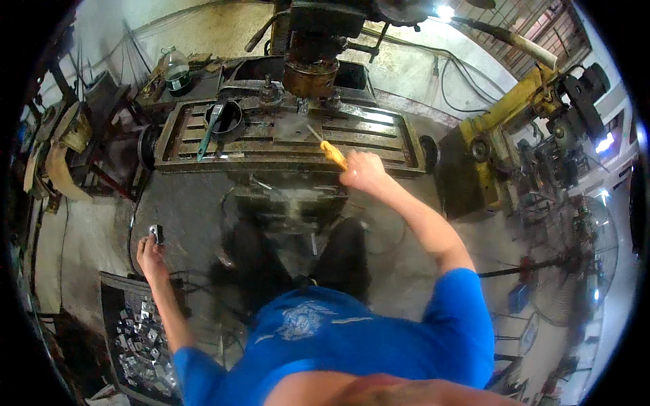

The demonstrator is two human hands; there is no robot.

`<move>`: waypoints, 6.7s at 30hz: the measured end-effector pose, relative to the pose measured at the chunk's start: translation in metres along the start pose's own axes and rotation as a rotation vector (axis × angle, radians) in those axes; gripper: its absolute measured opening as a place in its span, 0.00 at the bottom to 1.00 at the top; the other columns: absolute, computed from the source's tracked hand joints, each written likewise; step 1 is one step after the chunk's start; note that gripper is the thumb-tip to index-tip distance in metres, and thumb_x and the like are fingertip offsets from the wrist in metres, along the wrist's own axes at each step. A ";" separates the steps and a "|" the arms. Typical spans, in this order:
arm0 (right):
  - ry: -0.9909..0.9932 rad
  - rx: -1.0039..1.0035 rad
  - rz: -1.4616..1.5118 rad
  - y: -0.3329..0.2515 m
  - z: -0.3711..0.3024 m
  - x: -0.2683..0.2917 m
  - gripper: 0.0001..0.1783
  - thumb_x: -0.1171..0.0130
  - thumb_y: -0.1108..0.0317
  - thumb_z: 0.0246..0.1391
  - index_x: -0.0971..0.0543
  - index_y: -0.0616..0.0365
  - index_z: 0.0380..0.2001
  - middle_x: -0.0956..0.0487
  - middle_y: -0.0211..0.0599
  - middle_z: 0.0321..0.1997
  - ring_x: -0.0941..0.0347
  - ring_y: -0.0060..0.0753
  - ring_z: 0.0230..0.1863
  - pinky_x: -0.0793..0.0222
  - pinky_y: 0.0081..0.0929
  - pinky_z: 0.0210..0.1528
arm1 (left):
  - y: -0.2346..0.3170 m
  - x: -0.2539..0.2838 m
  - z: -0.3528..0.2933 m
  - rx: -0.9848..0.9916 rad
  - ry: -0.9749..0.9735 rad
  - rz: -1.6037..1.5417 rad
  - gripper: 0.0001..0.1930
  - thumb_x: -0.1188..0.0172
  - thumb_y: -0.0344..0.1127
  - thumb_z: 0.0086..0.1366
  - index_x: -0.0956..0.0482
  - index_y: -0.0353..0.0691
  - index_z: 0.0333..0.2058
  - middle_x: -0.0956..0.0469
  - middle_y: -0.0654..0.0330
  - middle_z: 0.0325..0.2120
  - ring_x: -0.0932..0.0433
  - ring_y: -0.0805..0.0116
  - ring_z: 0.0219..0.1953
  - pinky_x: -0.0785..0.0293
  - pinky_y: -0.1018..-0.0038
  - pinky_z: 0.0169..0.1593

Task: The person operates a drill press to drill holes into small metal pieces. They repeatedly pick up a metal piece from a bin, position it under the drill bit, lower the drill to make a hole, and then place the finished piece into a container. The person uses a yellow-handled tool to assist in positioning the metal pieces during the process.

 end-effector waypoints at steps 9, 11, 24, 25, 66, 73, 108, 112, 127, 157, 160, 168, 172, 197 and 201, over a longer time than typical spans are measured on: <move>-0.028 -0.197 0.202 -0.016 0.065 0.007 0.18 0.48 0.61 0.34 0.21 0.62 0.27 0.22 0.51 0.32 0.24 0.46 0.37 0.29 0.35 0.41 | 0.021 -0.056 -0.010 0.016 -0.131 0.055 0.04 0.44 0.32 0.58 0.29 0.41 0.29 0.33 0.71 0.20 0.36 0.82 0.23 0.41 0.80 0.26; -0.022 -0.170 0.216 -0.023 0.051 0.021 0.19 0.48 0.60 0.33 0.21 0.63 0.27 0.22 0.51 0.32 0.25 0.48 0.37 0.29 0.34 0.42 | 0.021 -0.068 -0.016 0.050 -0.171 0.048 0.04 0.44 0.33 0.58 0.29 0.42 0.28 0.33 0.71 0.19 0.35 0.82 0.23 0.41 0.80 0.26; -0.051 -0.229 0.406 0.020 0.020 0.000 0.17 0.48 0.61 0.33 0.22 0.64 0.23 0.24 0.57 0.29 0.25 0.52 0.34 0.29 0.39 0.39 | -0.013 -0.205 -0.046 0.154 -0.390 0.149 0.05 0.44 0.32 0.55 0.30 0.40 0.25 0.36 0.69 0.16 0.39 0.80 0.16 0.44 0.82 0.20; -0.120 -0.184 0.429 0.014 0.008 -0.001 0.17 0.48 0.61 0.32 0.22 0.65 0.22 0.24 0.57 0.27 0.25 0.52 0.33 0.29 0.39 0.37 | -0.018 -0.215 -0.047 0.166 -0.415 0.160 0.05 0.44 0.33 0.54 0.30 0.39 0.25 0.35 0.68 0.17 0.38 0.79 0.17 0.45 0.82 0.20; 0.240 -0.196 0.811 0.077 -0.039 -0.106 0.21 0.46 0.62 0.31 0.21 0.62 0.32 0.24 0.52 0.25 0.25 0.49 0.29 0.30 0.33 0.34 | -0.066 -0.427 0.003 -0.608 -0.662 1.507 0.25 0.43 0.57 0.48 0.21 0.36 0.27 0.22 0.48 0.28 0.23 0.53 0.36 0.27 0.62 0.40; 0.248 -0.173 0.754 0.097 -0.072 -0.095 0.17 0.46 0.67 0.31 0.20 0.61 0.29 0.23 0.48 0.23 0.23 0.39 0.27 0.29 0.26 0.32 | -0.074 -0.461 0.017 -0.775 -0.469 1.452 0.23 0.44 0.54 0.49 0.22 0.35 0.21 0.23 0.48 0.23 0.23 0.52 0.28 0.26 0.62 0.33; 1.293 0.585 1.021 0.137 -0.104 0.255 0.25 0.50 0.55 0.38 0.26 0.72 0.28 0.27 0.48 0.27 0.30 0.58 0.45 0.43 0.51 0.55 | -0.079 -0.465 0.060 -0.511 -0.599 1.319 0.24 0.36 0.47 0.46 0.24 0.49 0.43 0.23 0.55 0.38 0.25 0.57 0.41 0.29 0.65 0.44; 1.289 0.664 0.982 0.133 -0.107 0.237 0.22 0.47 0.56 0.40 0.26 0.70 0.28 0.25 0.53 0.31 0.29 0.49 0.43 0.47 0.57 0.57 | -0.083 -0.470 0.061 -0.451 -0.643 1.363 0.24 0.36 0.47 0.46 0.24 0.49 0.43 0.23 0.54 0.38 0.25 0.57 0.41 0.29 0.65 0.44; 1.284 0.610 0.904 0.136 -0.104 0.257 0.20 0.55 0.62 0.37 0.28 0.71 0.28 0.28 0.46 0.28 0.30 0.49 0.41 0.46 0.58 0.57 | -0.090 -0.468 0.065 -0.515 -0.665 1.211 0.24 0.35 0.46 0.45 0.24 0.46 0.43 0.23 0.53 0.35 0.26 0.54 0.40 0.30 0.63 0.42; 1.458 0.512 0.856 0.135 -0.105 0.243 0.14 0.59 0.73 0.29 0.29 0.70 0.22 0.29 0.46 0.21 0.27 0.48 0.36 0.42 0.58 0.54 | -0.087 -0.469 0.060 -0.492 -0.677 1.291 0.24 0.37 0.46 0.47 0.26 0.51 0.46 0.24 0.54 0.39 0.26 0.56 0.43 0.30 0.65 0.45; 1.423 0.545 0.951 0.129 -0.104 0.225 0.15 0.59 0.75 0.24 0.30 0.68 0.22 0.29 0.46 0.22 0.28 0.48 0.38 0.46 0.59 0.56 | -0.084 -0.467 0.065 -0.550 -0.678 1.261 0.26 0.37 0.46 0.47 0.27 0.51 0.47 0.24 0.54 0.39 0.26 0.57 0.43 0.30 0.65 0.45; 1.379 0.551 1.026 0.130 -0.104 0.224 0.16 0.56 0.70 0.27 0.29 0.69 0.24 0.27 0.50 0.26 0.28 0.48 0.39 0.47 0.56 0.58 | -0.005 -0.395 0.046 -0.777 -0.644 1.214 0.23 0.40 0.40 0.52 0.30 0.50 0.49 0.22 0.57 0.24 0.23 0.57 0.30 0.29 0.65 0.33; 1.440 0.570 1.030 0.135 -0.107 0.222 0.16 0.54 0.68 0.29 0.29 0.68 0.24 0.27 0.49 0.26 0.28 0.47 0.39 0.46 0.57 0.57 | 0.047 -0.316 0.052 -1.035 -0.338 1.318 0.24 0.40 0.39 0.51 0.30 0.49 0.49 0.24 0.54 0.30 0.25 0.54 0.32 0.29 0.64 0.34; 1.406 0.656 1.122 0.131 -0.105 0.224 0.15 0.58 0.73 0.26 0.29 0.69 0.22 0.30 0.45 0.23 0.29 0.47 0.39 0.47 0.57 0.56 | -0.044 -0.394 0.034 -0.163 -0.661 0.610 0.14 0.50 0.35 0.60 0.25 0.31 0.39 0.28 0.62 0.15 0.33 0.75 0.09 0.36 0.79 0.13; 1.438 0.639 1.127 0.132 -0.106 0.221 0.14 0.57 0.72 0.27 0.29 0.68 0.22 0.30 0.44 0.23 0.29 0.47 0.39 0.47 0.57 0.56 | -0.058 -0.399 0.041 -0.253 -0.664 0.753 0.17 0.48 0.35 0.58 0.26 0.31 0.44 0.26 0.61 0.16 0.30 0.74 0.12 0.35 0.79 0.13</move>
Point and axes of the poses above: each hand's wrist, its own z-axis towards the middle knuckle, its own x-axis out of the back of the hand, y = z × x, the point moved 6 cm from there along z, towards the middle knuckle
